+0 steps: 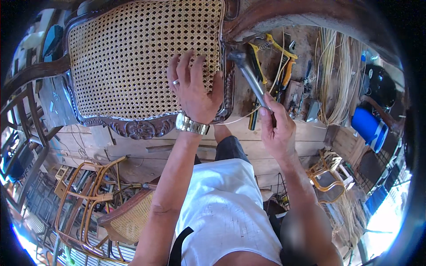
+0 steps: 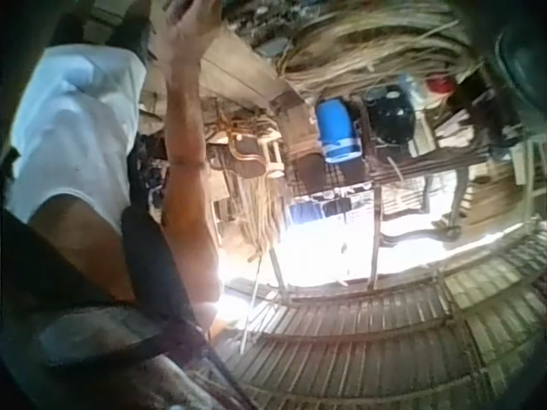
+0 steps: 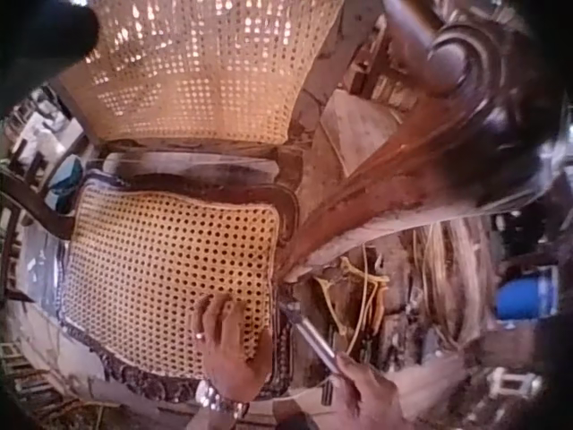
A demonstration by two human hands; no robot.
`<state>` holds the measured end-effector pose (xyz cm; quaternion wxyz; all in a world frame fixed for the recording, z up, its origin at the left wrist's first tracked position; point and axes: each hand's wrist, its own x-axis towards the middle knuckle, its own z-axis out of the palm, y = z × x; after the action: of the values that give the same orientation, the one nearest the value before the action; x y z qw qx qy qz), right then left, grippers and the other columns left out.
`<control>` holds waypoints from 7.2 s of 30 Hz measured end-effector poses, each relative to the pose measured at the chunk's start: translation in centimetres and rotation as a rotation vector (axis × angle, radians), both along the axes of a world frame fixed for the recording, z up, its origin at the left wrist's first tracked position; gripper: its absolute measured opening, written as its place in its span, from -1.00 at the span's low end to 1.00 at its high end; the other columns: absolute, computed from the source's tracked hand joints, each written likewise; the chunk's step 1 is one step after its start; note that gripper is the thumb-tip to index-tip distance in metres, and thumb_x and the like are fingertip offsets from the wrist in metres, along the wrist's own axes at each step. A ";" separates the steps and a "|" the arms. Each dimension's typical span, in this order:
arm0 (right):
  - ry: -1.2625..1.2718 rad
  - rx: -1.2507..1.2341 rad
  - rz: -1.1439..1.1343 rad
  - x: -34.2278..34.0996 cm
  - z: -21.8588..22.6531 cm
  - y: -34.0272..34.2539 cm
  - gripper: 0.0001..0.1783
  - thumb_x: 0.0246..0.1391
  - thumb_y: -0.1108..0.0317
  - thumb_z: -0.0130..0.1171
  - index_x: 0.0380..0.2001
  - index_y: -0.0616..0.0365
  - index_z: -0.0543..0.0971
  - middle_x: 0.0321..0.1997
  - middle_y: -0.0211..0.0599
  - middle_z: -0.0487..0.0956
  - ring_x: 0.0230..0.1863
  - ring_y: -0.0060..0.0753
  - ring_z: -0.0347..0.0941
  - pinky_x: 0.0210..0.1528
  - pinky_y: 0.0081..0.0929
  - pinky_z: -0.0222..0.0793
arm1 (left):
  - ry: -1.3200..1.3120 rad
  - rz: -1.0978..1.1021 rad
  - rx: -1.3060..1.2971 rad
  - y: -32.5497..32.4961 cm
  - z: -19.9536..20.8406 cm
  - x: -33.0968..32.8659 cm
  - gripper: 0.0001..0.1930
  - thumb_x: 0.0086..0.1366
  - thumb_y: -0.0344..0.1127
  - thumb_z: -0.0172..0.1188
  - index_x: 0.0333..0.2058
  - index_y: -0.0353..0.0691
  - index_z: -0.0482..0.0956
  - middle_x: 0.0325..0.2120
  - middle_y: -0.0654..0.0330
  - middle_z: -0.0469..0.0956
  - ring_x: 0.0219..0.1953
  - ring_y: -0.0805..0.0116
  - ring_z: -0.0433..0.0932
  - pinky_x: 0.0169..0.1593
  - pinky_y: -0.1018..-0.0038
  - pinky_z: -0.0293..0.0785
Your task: Hammering rattan weaving into a wooden chair frame.
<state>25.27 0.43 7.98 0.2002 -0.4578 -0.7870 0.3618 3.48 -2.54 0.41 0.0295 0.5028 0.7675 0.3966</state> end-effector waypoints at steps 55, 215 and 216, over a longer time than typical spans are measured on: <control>0.015 0.087 0.026 -1.0 0.9 -0.2 -0.62 0.25 0.48 0.25 0.13 0.11 0.56 -0.28 -0.18 0.65 -0.44 -0.28 0.61 -0.41 -0.37 0.51 | 0.148 -0.249 -0.300 1.7 0.2 -4.3 -0.41 0.08 0.25 0.40 0.13 0.40 0.64 0.51 0.19 0.04 0.54 -0.15 -0.14 0.48 -0.24 -0.22; -0.104 0.144 0.083 -1.2 -1.0 -0.2 -0.62 0.24 0.51 0.24 0.12 0.13 0.54 -0.30 -0.15 0.64 -0.40 -0.25 0.63 -0.38 -0.33 0.53 | 0.062 -0.217 -0.298 1.8 0.2 -4.1 -0.36 -0.04 0.14 0.51 0.11 0.47 0.62 0.49 0.27 0.13 0.52 -0.13 -0.05 0.47 -0.25 -0.17; -0.086 0.109 0.056 -1.2 -0.6 -0.2 -0.62 0.24 0.51 0.24 0.12 0.13 0.54 -0.28 -0.13 0.65 -0.38 -0.23 0.64 -0.38 -0.32 0.54 | 0.052 -0.217 -0.277 1.7 0.2 -4.0 -0.36 -0.04 0.12 0.51 0.11 0.47 0.62 0.48 0.28 0.14 0.53 -0.13 -0.05 0.47 -0.24 -0.17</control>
<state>24.02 0.22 7.39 0.1806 -0.4390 -0.8261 0.3038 -0.57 -0.88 0.62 0.1210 0.5841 0.7564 0.2685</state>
